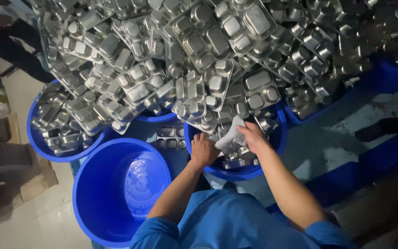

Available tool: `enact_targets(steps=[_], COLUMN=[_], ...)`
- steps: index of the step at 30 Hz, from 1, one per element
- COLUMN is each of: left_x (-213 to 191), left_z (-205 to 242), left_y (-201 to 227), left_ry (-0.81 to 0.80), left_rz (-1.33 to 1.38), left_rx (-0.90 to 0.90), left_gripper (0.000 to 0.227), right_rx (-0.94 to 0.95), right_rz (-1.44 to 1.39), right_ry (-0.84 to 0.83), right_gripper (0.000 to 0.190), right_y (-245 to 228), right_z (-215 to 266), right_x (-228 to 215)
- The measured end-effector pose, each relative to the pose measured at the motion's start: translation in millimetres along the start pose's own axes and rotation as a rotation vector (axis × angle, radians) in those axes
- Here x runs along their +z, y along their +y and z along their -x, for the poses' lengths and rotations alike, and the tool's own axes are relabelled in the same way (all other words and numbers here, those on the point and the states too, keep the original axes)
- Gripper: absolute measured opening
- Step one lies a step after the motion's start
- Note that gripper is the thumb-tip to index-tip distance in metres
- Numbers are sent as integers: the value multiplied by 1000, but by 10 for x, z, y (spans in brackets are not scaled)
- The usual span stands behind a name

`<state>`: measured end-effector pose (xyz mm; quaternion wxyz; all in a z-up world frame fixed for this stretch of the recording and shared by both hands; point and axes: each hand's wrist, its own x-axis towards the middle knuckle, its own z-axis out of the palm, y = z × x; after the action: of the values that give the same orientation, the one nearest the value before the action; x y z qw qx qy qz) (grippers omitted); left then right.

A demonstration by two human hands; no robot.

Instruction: The person repeatedly picks up stainless steel compartmentalized trays from a large pile, wipes each one with a white cloth, and places the cleaned trays into a blue crate. The process is continuous and repetitive.

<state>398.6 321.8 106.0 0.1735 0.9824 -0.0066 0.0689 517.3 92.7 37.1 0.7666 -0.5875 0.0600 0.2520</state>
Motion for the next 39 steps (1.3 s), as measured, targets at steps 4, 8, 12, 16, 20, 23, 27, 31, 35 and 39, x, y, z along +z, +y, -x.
enact_targets(steps=[4,8,12,16,20,23,27,31,35,39], left_x=[-225,-413,-616,-573,-47,430,1018,1381,1450,1272], left_z=[-453,-860,-1119,-1706,-2737,-3381,-3739,-3791,-3828,-3992], left_y=[-119,-97,-80,-740,-1658,-2274,-2508,-2394,-2194,-1920], left_ry=[-50,-189,-657,-326,-5,-10,-41,-76,-2,177], left_rz=[386,437,411,714,1171,1643,1939,1860,2088,2071], left_rx=[-185,-172,187,248,-263,-715,-781,-722,-746,-853], left_gripper=[37,33,37,38,55,40,30,33,37,54], right_rx=[-285,-5,345,286,164,102,196,276,285,268], right_rz=[13,-133,-692,-804,-786,-835,-795,-771,-818,-860], right_ry=[209,272,-78,92,345,310,382,469,497,508], right_gripper=[44,56,70,59,61,64,65,63,64,66], right_y=[-16,371,542,316,-20,-138,-83,-1,88,84], right_z=[-160,-52,-278,-841,-1215,-1304,-1190,-1038,-895,-868], right_x=[157,409,625,835,1023,1137,1216,1191,1190,1177])
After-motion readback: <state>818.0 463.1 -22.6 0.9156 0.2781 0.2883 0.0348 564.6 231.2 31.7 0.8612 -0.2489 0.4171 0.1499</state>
